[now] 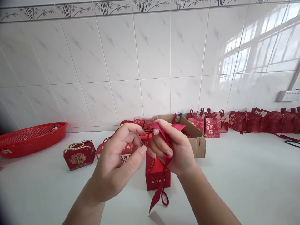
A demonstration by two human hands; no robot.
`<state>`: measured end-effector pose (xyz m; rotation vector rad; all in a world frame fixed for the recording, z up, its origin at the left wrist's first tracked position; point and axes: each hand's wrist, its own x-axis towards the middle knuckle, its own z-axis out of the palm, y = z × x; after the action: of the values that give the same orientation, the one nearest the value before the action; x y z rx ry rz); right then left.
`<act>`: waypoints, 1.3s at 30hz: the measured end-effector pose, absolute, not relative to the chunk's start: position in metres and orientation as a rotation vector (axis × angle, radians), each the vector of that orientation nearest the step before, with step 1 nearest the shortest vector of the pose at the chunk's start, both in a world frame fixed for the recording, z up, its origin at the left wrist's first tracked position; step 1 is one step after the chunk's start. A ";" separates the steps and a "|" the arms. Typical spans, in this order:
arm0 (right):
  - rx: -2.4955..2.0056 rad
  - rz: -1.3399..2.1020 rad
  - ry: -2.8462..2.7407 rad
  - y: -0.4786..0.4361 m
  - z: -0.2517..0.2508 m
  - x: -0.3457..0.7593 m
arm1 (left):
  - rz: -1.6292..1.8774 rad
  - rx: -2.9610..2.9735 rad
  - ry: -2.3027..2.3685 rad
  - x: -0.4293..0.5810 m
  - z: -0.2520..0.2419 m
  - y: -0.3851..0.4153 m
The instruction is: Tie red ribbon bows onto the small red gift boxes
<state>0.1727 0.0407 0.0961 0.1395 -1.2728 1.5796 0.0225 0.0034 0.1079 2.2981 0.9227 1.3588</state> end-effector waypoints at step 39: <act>0.127 1.645 -1.400 0.044 0.098 0.175 | 1.408 1.899 0.699 0.024 0.112 0.007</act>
<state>0.1746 0.0440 0.0984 0.1271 -1.3997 1.6450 0.0242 0.0069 0.1119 1.8988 0.6993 1.4083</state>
